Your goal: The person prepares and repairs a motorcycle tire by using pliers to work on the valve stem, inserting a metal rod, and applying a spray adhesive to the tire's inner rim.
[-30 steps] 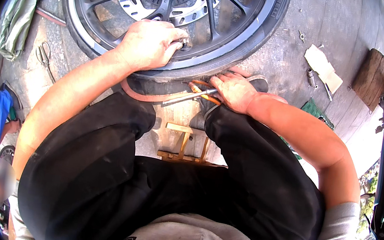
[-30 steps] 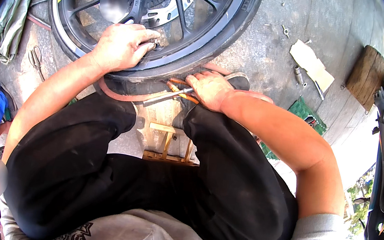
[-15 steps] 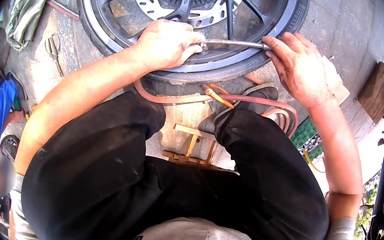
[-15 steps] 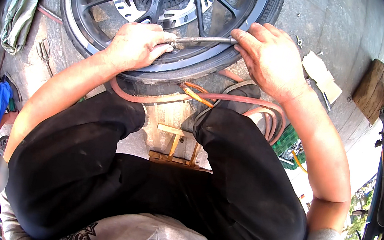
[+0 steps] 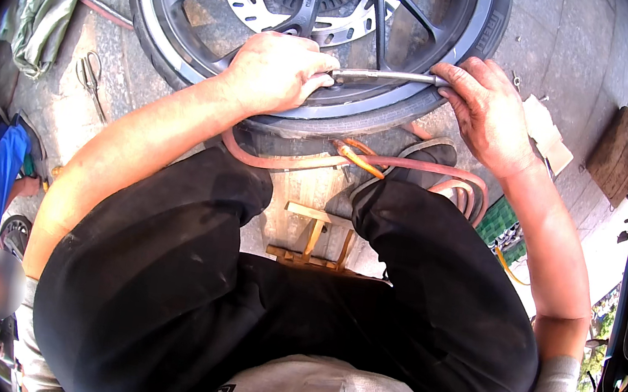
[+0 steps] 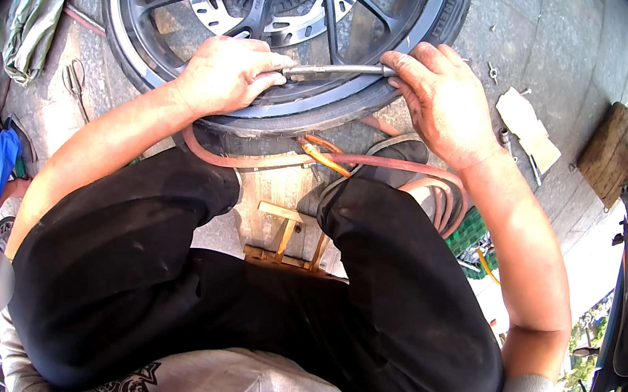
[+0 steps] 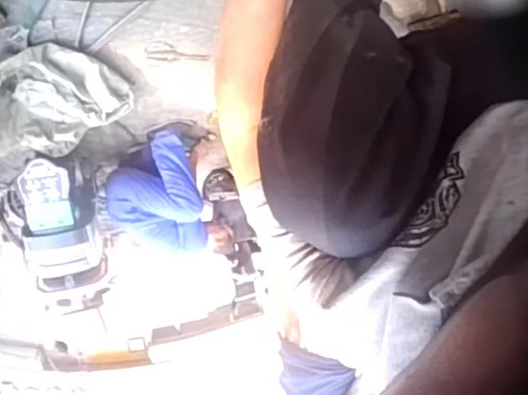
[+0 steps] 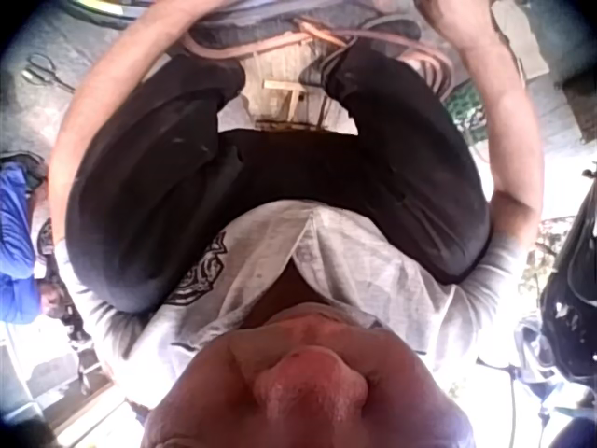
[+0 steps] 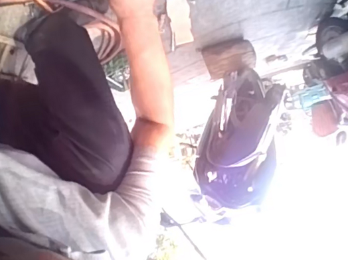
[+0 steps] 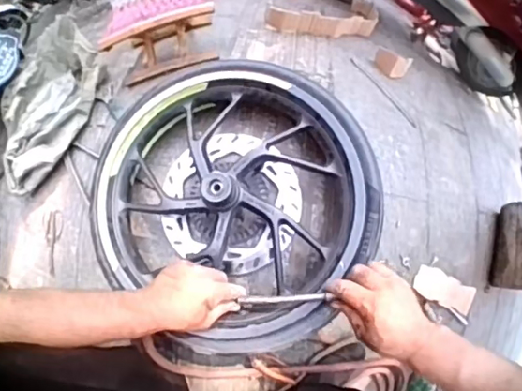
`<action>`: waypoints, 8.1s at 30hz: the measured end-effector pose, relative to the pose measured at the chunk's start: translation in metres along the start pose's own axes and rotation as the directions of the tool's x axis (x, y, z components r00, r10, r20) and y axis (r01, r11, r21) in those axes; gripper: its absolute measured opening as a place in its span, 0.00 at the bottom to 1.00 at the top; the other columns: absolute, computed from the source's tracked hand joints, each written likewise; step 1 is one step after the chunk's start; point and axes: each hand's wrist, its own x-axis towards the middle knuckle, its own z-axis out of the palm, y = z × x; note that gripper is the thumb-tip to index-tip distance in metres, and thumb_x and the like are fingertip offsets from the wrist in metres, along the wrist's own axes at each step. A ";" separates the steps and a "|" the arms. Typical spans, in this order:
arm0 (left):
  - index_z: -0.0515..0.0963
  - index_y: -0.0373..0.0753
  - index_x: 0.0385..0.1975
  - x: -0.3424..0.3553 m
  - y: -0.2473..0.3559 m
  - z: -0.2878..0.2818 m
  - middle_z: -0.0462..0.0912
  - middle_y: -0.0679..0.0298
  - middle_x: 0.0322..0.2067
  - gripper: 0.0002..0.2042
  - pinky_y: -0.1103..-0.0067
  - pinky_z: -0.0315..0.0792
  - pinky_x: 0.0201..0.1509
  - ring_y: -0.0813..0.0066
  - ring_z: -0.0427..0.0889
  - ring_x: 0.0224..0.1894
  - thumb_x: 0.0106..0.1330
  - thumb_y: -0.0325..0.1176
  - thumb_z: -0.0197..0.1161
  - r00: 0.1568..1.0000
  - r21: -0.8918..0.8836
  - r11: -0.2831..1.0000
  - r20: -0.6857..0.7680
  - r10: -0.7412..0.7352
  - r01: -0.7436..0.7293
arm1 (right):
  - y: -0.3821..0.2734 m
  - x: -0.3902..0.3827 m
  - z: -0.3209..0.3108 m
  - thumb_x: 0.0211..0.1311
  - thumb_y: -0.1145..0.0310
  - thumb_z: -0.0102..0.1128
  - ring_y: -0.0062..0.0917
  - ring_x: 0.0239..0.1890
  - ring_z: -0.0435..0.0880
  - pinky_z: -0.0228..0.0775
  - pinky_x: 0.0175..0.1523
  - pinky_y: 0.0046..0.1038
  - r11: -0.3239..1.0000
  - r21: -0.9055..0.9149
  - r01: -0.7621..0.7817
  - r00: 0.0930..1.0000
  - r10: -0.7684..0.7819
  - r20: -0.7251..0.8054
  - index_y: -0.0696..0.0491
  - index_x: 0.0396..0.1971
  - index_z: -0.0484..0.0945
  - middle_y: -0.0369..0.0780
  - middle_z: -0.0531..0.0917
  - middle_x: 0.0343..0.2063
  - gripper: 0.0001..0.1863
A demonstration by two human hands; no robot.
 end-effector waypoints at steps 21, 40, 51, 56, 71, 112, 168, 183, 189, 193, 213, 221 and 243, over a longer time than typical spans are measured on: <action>0.89 0.48 0.46 -0.001 0.001 0.000 0.87 0.64 0.32 0.11 0.65 0.84 0.43 0.60 0.90 0.38 0.70 0.43 0.70 1.000 -0.027 0.999 0.006 -0.018 0.018 | -0.010 0.036 -0.032 0.72 0.64 0.66 0.45 0.50 0.85 0.79 0.54 0.48 0.971 0.082 -0.225 0.861 0.158 0.483 0.55 0.46 0.80 0.46 0.84 0.41 0.11; 0.88 0.47 0.46 -0.003 0.000 0.001 0.87 0.64 0.34 0.10 0.64 0.84 0.43 0.60 0.90 0.39 0.71 0.42 0.69 1.000 -0.065 0.998 0.013 -0.013 0.014 | -0.021 0.031 -0.026 0.67 0.65 0.71 0.46 0.49 0.87 0.79 0.52 0.49 0.990 -0.030 -0.136 0.962 0.139 0.234 0.54 0.45 0.81 0.43 0.84 0.44 0.12; 0.90 0.47 0.50 -0.003 -0.002 0.000 0.88 0.65 0.34 0.12 0.66 0.84 0.40 0.61 0.89 0.36 0.71 0.41 0.71 1.000 -0.033 0.999 -0.015 0.028 -0.028 | -0.029 0.030 -0.025 0.71 0.63 0.68 0.50 0.42 0.88 0.79 0.51 0.52 0.957 0.022 -0.291 0.893 0.263 0.366 0.54 0.41 0.80 0.48 0.88 0.39 0.10; 0.90 0.48 0.50 -0.002 -0.001 0.001 0.88 0.65 0.34 0.12 0.66 0.84 0.40 0.62 0.89 0.37 0.71 0.41 0.71 0.999 0.007 0.999 -0.015 0.034 -0.034 | -0.009 0.018 -0.012 0.69 0.60 0.68 0.48 0.43 0.88 0.78 0.46 0.50 0.980 -0.130 0.150 0.988 -0.151 0.003 0.54 0.44 0.82 0.45 0.86 0.40 0.13; 0.89 0.49 0.51 -0.001 0.001 -0.001 0.88 0.63 0.34 0.12 0.65 0.84 0.42 0.61 0.90 0.37 0.72 0.41 0.70 0.999 0.008 1.000 0.046 -0.006 0.005 | -0.006 0.010 -0.004 0.66 0.63 0.70 0.46 0.38 0.87 0.80 0.48 0.47 0.997 -0.073 0.028 0.984 -0.014 0.180 0.53 0.45 0.83 0.45 0.85 0.29 0.13; 0.90 0.50 0.49 -0.001 0.004 0.001 0.88 0.64 0.34 0.11 0.67 0.84 0.39 0.60 0.89 0.35 0.70 0.40 0.71 1.000 0.034 0.999 0.000 -0.003 0.003 | -0.008 0.012 -0.008 0.72 0.61 0.64 0.41 0.49 0.87 0.82 0.50 0.46 0.966 -0.238 0.102 0.994 -0.089 0.064 0.51 0.45 0.78 0.40 0.83 0.36 0.11; 0.83 0.37 0.50 0.013 0.252 -0.132 0.87 0.66 0.41 0.11 0.75 0.79 0.46 0.78 0.85 0.38 0.83 0.30 0.51 0.970 -0.860 0.509 -0.096 -0.224 0.033 | -0.216 -0.081 -0.194 0.49 0.71 0.72 0.33 0.42 0.93 0.84 0.52 0.33 0.524 0.838 -0.156 0.783 0.582 -0.218 0.59 0.41 0.93 0.49 0.93 0.38 0.17; 0.82 0.31 0.48 -0.020 0.301 -0.143 0.88 0.59 0.42 0.15 0.70 0.77 0.56 0.68 0.85 0.47 0.62 0.28 0.70 0.961 -0.892 0.373 0.275 0.002 0.255 | -0.215 -0.073 -0.166 0.75 0.44 0.51 0.56 0.44 0.89 0.79 0.54 0.50 0.602 0.682 -0.415 0.638 0.727 -0.252 0.60 0.35 0.88 0.58 0.89 0.36 0.31; 0.83 0.39 0.41 -0.011 0.275 -0.112 0.85 0.68 0.34 0.07 0.77 0.72 0.39 0.77 0.80 0.36 0.65 0.27 0.70 0.947 -0.937 0.148 0.322 0.012 0.317 | -0.216 -0.045 -0.137 0.80 0.49 0.59 0.19 0.21 0.70 0.64 0.29 0.29 0.384 0.902 -0.197 0.710 0.690 -0.139 0.54 0.21 0.78 0.32 0.74 0.17 0.28; 0.82 0.37 0.49 -0.019 0.298 -0.134 0.86 0.63 0.40 0.10 0.74 0.72 0.45 0.75 0.80 0.41 0.73 0.33 0.62 0.947 -0.937 0.188 0.262 -0.185 0.296 | -0.238 -0.051 -0.157 0.78 0.53 0.62 0.18 0.24 0.71 0.66 0.32 0.27 0.397 0.905 -0.156 0.716 0.676 -0.173 0.56 0.28 0.79 0.32 0.74 0.19 0.22; 0.82 0.37 0.61 -0.043 0.279 -0.174 0.89 0.45 0.50 0.30 0.57 0.78 0.63 0.44 0.86 0.58 0.73 0.59 0.64 0.852 0.120 0.990 0.523 0.000 -0.074 | -0.141 -0.081 -0.156 0.81 0.47 0.52 0.59 0.35 0.85 0.77 0.49 0.49 0.691 0.440 -0.573 0.690 0.697 -0.197 0.67 0.33 0.85 0.62 0.83 0.28 0.33; 0.81 0.30 0.62 -0.010 0.192 -0.204 0.89 0.43 0.51 0.33 0.65 0.79 0.63 0.51 0.88 0.57 0.73 0.56 0.66 0.900 -0.038 0.953 0.342 -0.270 0.300 | -0.082 -0.061 -0.137 0.81 0.43 0.52 0.52 0.27 0.85 0.79 0.44 0.47 0.735 0.225 -0.640 0.767 0.627 0.134 0.69 0.27 0.83 0.57 0.82 0.21 0.38; 0.60 0.17 0.72 0.134 0.150 0.049 0.74 0.36 0.62 0.51 0.56 0.65 0.76 0.38 0.72 0.68 0.68 0.62 0.69 0.819 -0.107 0.812 0.059 -0.571 0.574 | 0.070 0.008 0.008 0.80 0.43 0.60 0.31 0.20 0.84 0.76 0.26 0.39 0.256 0.516 -0.818 0.546 0.627 0.555 0.63 0.36 0.81 0.47 0.83 0.22 0.32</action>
